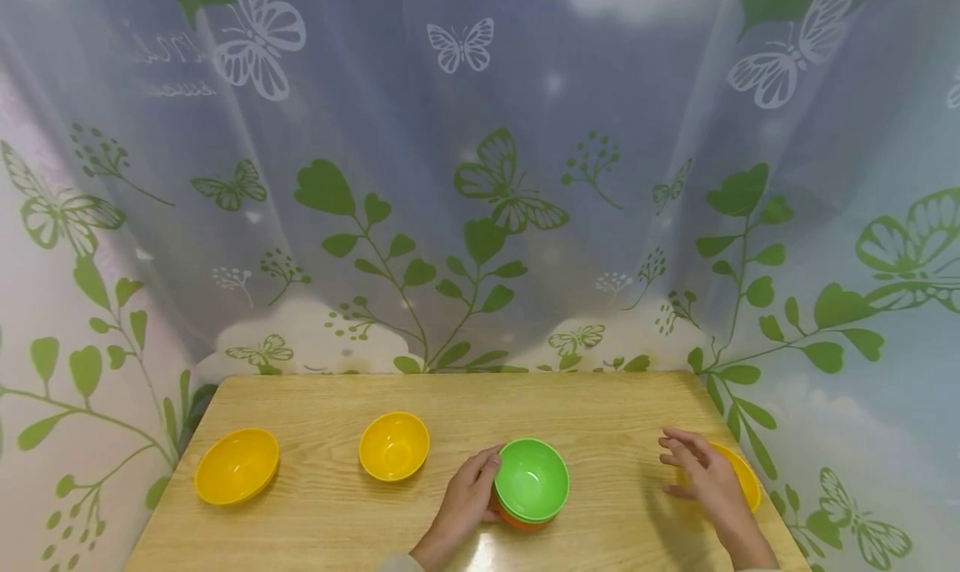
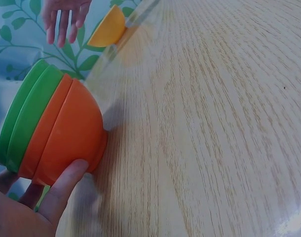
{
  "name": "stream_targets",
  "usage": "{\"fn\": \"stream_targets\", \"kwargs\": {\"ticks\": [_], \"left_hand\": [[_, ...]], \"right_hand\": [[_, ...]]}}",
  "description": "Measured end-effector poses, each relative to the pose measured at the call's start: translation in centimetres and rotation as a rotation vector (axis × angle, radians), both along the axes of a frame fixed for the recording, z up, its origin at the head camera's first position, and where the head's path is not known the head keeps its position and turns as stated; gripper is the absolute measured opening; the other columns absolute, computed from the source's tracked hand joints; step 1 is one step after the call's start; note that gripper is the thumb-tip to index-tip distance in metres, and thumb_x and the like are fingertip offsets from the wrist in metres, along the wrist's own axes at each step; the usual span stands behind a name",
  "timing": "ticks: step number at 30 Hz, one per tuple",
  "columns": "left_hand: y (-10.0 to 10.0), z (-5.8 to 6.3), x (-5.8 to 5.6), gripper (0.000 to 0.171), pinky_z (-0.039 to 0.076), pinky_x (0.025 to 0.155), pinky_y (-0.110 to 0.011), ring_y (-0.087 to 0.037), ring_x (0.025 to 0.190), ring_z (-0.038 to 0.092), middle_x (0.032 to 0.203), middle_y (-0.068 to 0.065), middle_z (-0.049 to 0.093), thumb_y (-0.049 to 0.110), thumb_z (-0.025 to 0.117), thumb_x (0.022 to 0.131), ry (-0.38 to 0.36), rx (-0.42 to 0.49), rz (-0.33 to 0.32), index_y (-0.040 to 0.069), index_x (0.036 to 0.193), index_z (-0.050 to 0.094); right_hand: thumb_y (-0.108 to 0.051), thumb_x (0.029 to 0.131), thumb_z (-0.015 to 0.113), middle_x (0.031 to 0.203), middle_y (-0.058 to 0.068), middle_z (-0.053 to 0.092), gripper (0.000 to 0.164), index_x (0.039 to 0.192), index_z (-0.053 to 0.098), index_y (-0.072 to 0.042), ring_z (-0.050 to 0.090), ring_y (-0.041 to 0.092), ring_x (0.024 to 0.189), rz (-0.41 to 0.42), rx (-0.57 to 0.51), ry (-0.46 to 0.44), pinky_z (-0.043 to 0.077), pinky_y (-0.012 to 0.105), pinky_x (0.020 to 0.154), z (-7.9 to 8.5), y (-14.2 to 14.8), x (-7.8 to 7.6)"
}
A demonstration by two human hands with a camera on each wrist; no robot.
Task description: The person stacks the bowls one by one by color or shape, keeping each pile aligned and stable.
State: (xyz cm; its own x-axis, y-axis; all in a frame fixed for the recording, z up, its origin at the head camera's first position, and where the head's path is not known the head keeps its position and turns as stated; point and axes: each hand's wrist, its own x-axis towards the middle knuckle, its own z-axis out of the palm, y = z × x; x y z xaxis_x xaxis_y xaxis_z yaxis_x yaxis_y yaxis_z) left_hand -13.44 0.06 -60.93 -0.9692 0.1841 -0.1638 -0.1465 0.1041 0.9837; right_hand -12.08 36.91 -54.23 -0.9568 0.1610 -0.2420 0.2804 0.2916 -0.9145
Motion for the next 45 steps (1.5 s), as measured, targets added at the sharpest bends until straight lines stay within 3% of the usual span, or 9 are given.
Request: {"fn": "stream_targets", "kwargs": {"ticks": [5, 11, 19, 25, 35, 38, 41, 43, 45], "left_hand": [[-0.1, 0.0, -0.1, 0.051, 0.07, 0.062, -0.04, -0.027, 0.104, 0.07, 0.155, -0.026, 0.056, 0.045, 0.049, 0.116, -0.004, -0.003, -0.002, 0.015, 0.154, 0.062], [-0.1, 0.1, -0.1, 0.052, 0.07, 0.064, -0.041, -0.027, 0.106, 0.069, 0.155, -0.026, 0.056, 0.047, 0.048, 0.116, -0.01, -0.004, -0.006, 0.015, 0.155, 0.061], [-0.1, 0.2, 0.0, 0.051, 0.07, 0.063, -0.041, -0.026, 0.101, 0.07, 0.155, -0.027, 0.056, 0.045, 0.049, 0.116, -0.002, -0.003, -0.002, 0.014, 0.155, 0.061], [-0.1, 0.2, 0.0, 0.053, 0.07, 0.064, -0.041, -0.026, 0.1, 0.07, 0.154, -0.027, 0.056, 0.046, 0.048, 0.116, -0.001, -0.006, -0.008, 0.012, 0.156, 0.06], [-0.1, 0.2, 0.1, 0.051, 0.07, 0.065, -0.042, -0.025, 0.098, 0.071, 0.154, -0.026, 0.057, 0.045, 0.048, 0.116, -0.009, 0.005, -0.013, 0.015, 0.154, 0.061], [-0.1, 0.2, 0.1, 0.05, 0.07, 0.065, -0.043, -0.024, 0.097, 0.071, 0.153, -0.026, 0.058, 0.045, 0.048, 0.116, -0.007, 0.004, -0.013, 0.015, 0.154, 0.062], [-0.1, 0.2, 0.1, 0.05, 0.07, 0.065, -0.043, -0.024, 0.097, 0.071, 0.153, -0.026, 0.058, 0.045, 0.048, 0.116, -0.007, 0.008, -0.012, 0.015, 0.154, 0.062], [-0.1, 0.2, 0.1, 0.051, 0.07, 0.065, -0.043, -0.025, 0.098, 0.071, 0.153, -0.026, 0.058, 0.045, 0.048, 0.116, -0.006, 0.011, -0.012, 0.014, 0.154, 0.062], [-0.1, 0.2, 0.1, 0.051, 0.07, 0.065, -0.043, -0.025, 0.099, 0.071, 0.154, -0.026, 0.058, 0.045, 0.048, 0.116, -0.007, 0.011, -0.013, 0.014, 0.154, 0.061]], "right_hand": [[-0.049, 0.114, 0.053, 0.127, -0.023, 0.067, 0.065, 0.16, 0.048, -0.004, 0.066, -0.009, 0.106, -0.018, -0.002, 0.013, 0.07, 0.043, 0.091, 0.2, 1.2, 0.0], [-0.049, 0.113, 0.054, 0.119, -0.029, 0.065, 0.063, 0.159, 0.049, -0.006, 0.063, -0.011, 0.104, -0.054, -0.009, -0.006, 0.07, 0.04, 0.091, 0.6, 2.5, 0.0], [-0.048, 0.112, 0.058, 0.104, -0.038, 0.065, 0.028, 0.136, 0.066, -0.036, 0.062, -0.01, 0.103, -0.145, -0.049, -0.01, 0.07, 0.035, 0.089, 0.9, 4.3, 0.1], [-0.046, 0.113, 0.056, 0.104, -0.039, 0.062, 0.019, 0.129, 0.066, -0.042, 0.059, -0.01, 0.103, -0.209, -0.079, -0.047, 0.069, 0.033, 0.091, 1.2, 5.5, 0.3], [-0.045, 0.114, 0.052, 0.1, -0.04, 0.056, 0.052, 0.156, 0.052, -0.015, 0.055, -0.007, 0.101, -0.34, -0.011, -0.092, 0.069, 0.033, 0.09, 1.1, 6.9, 0.5], [-0.047, 0.114, 0.051, 0.112, -0.032, 0.058, 0.057, 0.16, 0.049, -0.013, 0.056, 0.005, 0.115, -0.357, 0.009, -0.102, 0.069, 0.034, 0.091, 1.0, 7.3, 0.5], [-0.046, 0.114, 0.049, 0.143, -0.005, 0.06, 0.062, 0.164, 0.043, -0.009, 0.052, 0.026, 0.133, -0.374, 0.034, -0.106, 0.07, 0.036, 0.09, 0.8, 7.5, 0.5], [-0.044, 0.115, 0.046, 0.161, 0.015, 0.048, 0.065, 0.166, 0.039, -0.004, 0.046, 0.038, 0.142, -0.379, 0.044, -0.099, 0.07, 0.037, 0.088, 0.7, 7.7, 0.5], [-0.042, 0.116, 0.045, 0.169, 0.026, 0.036, 0.066, 0.166, 0.036, -0.001, 0.043, 0.044, 0.145, -0.387, 0.059, -0.093, 0.071, 0.037, 0.085, 0.5, 7.9, 0.5]]}}
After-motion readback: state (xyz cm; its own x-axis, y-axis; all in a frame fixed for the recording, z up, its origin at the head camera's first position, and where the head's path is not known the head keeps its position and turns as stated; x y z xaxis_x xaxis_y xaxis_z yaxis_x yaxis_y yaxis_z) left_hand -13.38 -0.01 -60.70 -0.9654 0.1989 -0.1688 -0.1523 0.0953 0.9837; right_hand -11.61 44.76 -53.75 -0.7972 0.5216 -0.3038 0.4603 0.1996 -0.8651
